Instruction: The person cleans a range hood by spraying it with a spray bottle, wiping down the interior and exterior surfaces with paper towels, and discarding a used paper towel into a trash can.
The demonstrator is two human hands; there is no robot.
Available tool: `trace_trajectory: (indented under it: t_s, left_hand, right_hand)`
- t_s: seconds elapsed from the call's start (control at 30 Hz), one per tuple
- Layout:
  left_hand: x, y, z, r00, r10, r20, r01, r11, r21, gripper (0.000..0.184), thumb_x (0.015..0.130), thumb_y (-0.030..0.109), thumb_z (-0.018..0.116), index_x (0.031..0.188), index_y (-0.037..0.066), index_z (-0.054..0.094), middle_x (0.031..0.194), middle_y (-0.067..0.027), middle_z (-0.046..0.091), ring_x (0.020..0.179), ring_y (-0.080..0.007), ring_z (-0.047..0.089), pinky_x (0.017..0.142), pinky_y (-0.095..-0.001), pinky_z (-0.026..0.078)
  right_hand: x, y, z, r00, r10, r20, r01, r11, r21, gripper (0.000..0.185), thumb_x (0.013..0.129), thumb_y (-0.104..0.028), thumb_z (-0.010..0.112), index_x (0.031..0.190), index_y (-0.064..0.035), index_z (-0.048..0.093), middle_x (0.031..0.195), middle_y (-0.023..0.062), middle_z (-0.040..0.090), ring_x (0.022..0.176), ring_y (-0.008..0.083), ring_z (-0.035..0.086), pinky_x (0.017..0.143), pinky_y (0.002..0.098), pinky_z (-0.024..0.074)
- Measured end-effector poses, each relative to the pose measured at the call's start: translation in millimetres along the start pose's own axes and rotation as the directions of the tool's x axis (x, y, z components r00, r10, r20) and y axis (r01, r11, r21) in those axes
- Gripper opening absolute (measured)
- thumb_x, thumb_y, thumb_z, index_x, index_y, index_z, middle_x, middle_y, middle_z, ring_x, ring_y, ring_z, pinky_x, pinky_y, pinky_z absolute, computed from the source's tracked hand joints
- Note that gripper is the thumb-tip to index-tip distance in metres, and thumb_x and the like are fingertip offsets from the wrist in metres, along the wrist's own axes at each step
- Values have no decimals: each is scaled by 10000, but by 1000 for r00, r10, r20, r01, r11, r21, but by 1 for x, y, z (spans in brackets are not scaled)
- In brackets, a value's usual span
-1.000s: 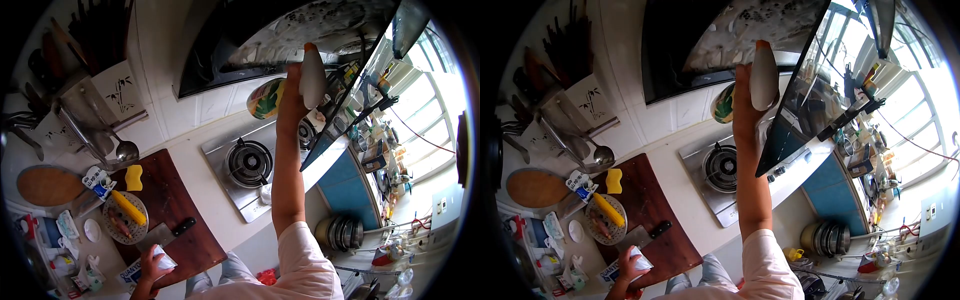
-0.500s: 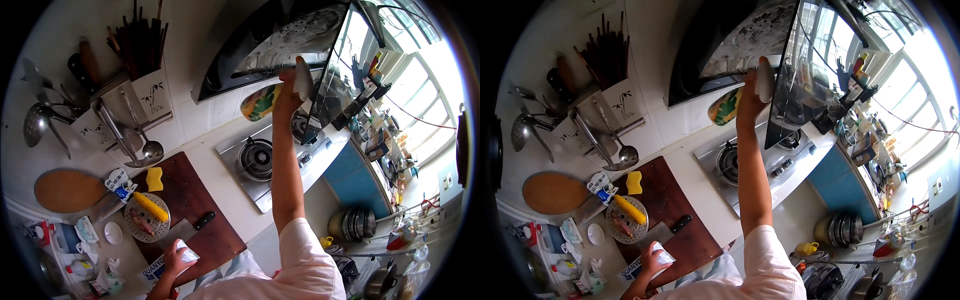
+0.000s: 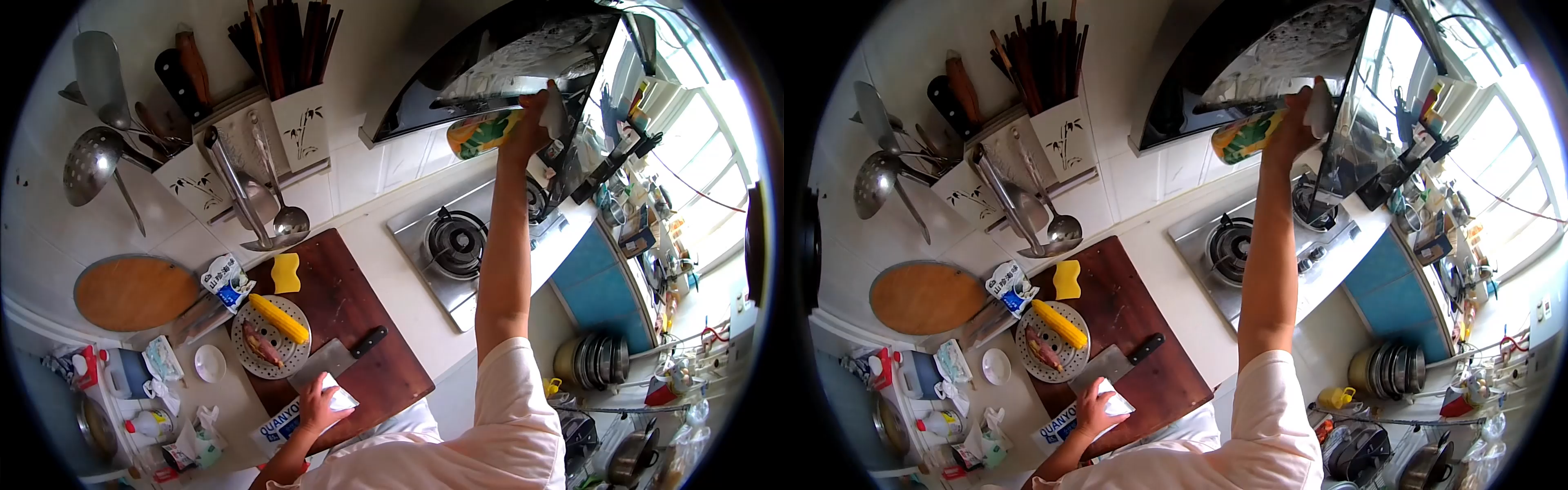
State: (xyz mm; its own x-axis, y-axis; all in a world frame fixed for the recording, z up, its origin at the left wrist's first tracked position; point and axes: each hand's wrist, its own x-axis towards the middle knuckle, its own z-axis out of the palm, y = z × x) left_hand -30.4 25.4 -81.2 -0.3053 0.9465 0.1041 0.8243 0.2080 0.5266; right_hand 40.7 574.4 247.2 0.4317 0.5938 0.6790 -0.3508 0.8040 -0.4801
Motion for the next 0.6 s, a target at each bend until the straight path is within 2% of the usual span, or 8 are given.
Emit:
trace_trajectory:
  t_s: [0.17, 0.3, 0.33, 0.43, 0.47, 0.5, 0.57, 0.6]
  left_hand:
    - [2, -1, -2, 1000, 7, -3, -8, 1000, -27, 540, 531, 405, 848, 943, 125, 638, 1271, -148, 474, 1086, -340, 499, 911, -442, 400]
    - [2, -1, -3, 1000, 4, 9, -4, 1000, -23, 548, 525, 409, 850, 944, 130, 633, 1267, -141, 478, 1087, -335, 504, 902, -451, 401]
    - [3, -1, -4, 1000, 4, 9, -3, 1000, -27, 545, 527, 406, 850, 942, 127, 632, 1270, -147, 476, 1086, -341, 504, 903, -451, 403]
    - [1, -2, -3, 1000, 5, 7, -4, 999, -34, 549, 526, 399, 853, 946, 127, 625, 1277, -159, 470, 1082, -356, 503, 904, -456, 407]
    - [0, -2, -2, 1000, 6, 3, -6, 999, -32, 559, 522, 398, 857, 954, 135, 621, 1278, -158, 470, 1079, -360, 503, 903, -459, 406]
    - [0, -2, 0, 1000, 8, -3, -8, 999, -32, 569, 517, 397, 861, 962, 142, 616, 1280, -157, 470, 1077, -365, 503, 901, -462, 405]
    - [1, -1, 0, 1000, 5, 1, -5, 1000, -29, 576, 515, 396, 861, 965, 137, 612, 1283, -161, 470, 1084, -365, 503, 905, -463, 404]
    - [1, 0, -1, 1000, -2, 1, 2, 1000, -27, 580, 514, 395, 862, 967, 134, 610, 1285, -163, 470, 1088, -364, 503, 907, -463, 404]
  right_hand:
    - [-8, -5, -4, 998, -30, -52, 31, 999, 25, 329, 920, -123, 587, 1234, -26, 564, 753, -2, 578, 626, 57, 501, 613, 211, 430]
    - [-32, 3, -32, 992, -72, 99, 80, 994, -79, 298, 924, -93, 570, 1213, -19, 572, 862, 22, 607, 638, 57, 492, 587, 212, 424]
    - [-40, 9, -45, 991, 42, 127, -32, 996, -82, 292, 916, -66, 572, 1204, -15, 578, 979, 47, 631, 710, 78, 548, 643, 219, 470]
    - [-43, 29, -52, 998, 12, 69, -7, 997, -72, 300, 896, -54, 596, 1193, -12, 584, 1060, 64, 636, 810, 110, 600, 738, 235, 509]
    - [-39, 29, -48, 998, 18, 61, -11, 994, -111, 312, 913, -137, 601, 1191, 2, 576, 974, 55, 640, 799, 114, 607, 784, 254, 490]
    - [-31, 32, -48, 998, 50, 40, -45, 993, -113, 290, 878, -62, 630, 1160, -6, 599, 1086, 56, 630, 883, 136, 616, 806, 265, 513]
    - [-11, 45, -45, 1000, -29, -1, 28, 986, -163, 272, 878, -48, 625, 1146, -8, 609, 1026, 58, 641, 853, 131, 611, 786, 263, 507]
    - [-2, 48, -44, 996, -72, 47, 79, 984, -158, 270, 893, -73, 609, 1155, -10, 604, 994, 59, 642, 835, 129, 608, 770, 266, 503]
